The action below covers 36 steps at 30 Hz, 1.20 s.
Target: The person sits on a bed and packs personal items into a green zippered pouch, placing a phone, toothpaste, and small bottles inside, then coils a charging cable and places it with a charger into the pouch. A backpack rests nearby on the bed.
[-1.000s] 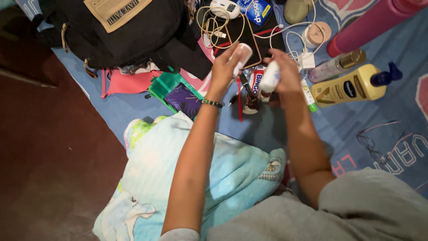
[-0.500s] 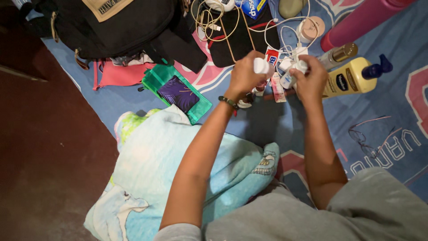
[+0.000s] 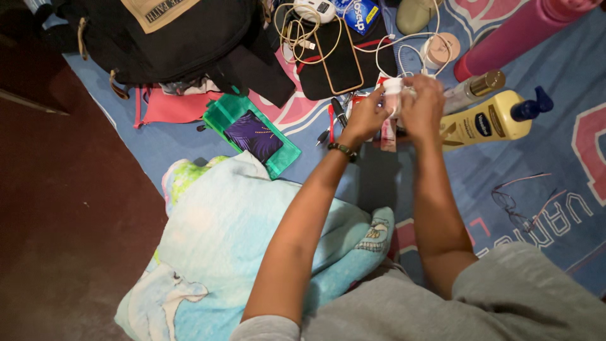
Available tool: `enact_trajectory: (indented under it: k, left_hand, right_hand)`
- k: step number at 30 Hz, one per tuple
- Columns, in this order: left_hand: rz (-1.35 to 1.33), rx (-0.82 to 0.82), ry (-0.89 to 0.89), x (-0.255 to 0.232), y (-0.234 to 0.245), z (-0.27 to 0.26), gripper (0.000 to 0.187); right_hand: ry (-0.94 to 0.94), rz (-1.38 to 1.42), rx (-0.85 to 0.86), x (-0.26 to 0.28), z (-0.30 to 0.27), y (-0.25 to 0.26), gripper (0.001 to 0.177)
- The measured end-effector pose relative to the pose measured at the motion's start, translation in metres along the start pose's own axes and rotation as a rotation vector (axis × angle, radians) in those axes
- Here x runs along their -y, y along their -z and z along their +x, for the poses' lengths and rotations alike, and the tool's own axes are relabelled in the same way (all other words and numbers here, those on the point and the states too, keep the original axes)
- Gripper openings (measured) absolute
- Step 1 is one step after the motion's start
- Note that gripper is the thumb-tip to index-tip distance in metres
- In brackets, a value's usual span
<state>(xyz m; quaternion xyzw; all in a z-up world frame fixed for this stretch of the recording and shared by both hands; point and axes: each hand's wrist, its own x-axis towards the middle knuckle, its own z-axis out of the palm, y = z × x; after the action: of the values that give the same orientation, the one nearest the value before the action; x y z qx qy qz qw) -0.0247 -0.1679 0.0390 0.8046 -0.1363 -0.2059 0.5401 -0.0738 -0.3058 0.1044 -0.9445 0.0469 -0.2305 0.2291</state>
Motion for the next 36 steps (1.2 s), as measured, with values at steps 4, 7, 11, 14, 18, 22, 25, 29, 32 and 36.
enact_trajectory:
  k: [4, 7, 11, 14, 18, 22, 25, 29, 32, 36]
  left_hand:
    - [-0.105, -0.04, -0.111, 0.014, 0.02, 0.0, 0.063]
    - [-0.201, -0.11, -0.291, 0.033, 0.054, 0.0, 0.051]
    - [-0.4, -0.125, -0.246, 0.063, 0.118, -0.013, 0.042]
    - [-0.707, -0.178, -0.072, 0.077, 0.157, -0.03, 0.044]
    - [-0.905, -0.273, -0.01, 0.083, 0.175, -0.046, 0.044]
    - [-0.934, -0.244, 0.013, 0.084, 0.174, -0.047, 0.044]
    - [-0.906, -0.249, 0.038, 0.087, 0.17, -0.046, 0.043]
    - [-0.953, -0.238, 0.055, 0.093, 0.168, -0.044, 0.042]
    - [-0.924, -0.238, 0.063, 0.098, 0.166, -0.044, 0.041]
    - [-0.887, -0.243, 0.065, 0.103, 0.164, -0.042, 0.041]
  right_hand:
    - [-0.032, -0.078, 0.038, 0.002, 0.005, -0.011, 0.023]
    - [0.067, -0.092, -0.023, -0.009, 0.023, -0.032, 0.026]
    - [0.065, 0.138, 0.033, -0.033, 0.097, -0.1, 0.027]
    - [0.266, 0.001, -0.004, -0.046, 0.145, -0.154, 0.042]
    - [0.089, -0.124, -0.006, -0.05, 0.184, -0.197, 0.069]
    - [-0.191, -0.237, 0.108, -0.05, 0.193, -0.198, 0.078]
    - [-0.204, -0.241, 0.198, -0.056, 0.194, -0.185, 0.075]
    - [-0.186, -0.095, 0.222, -0.07, 0.195, -0.179, 0.071]
    - [-0.258, 0.006, 0.109, -0.082, 0.203, -0.182, 0.055]
    - [-0.523, 0.461, 0.017, -0.082, 0.212, -0.182, 0.018]
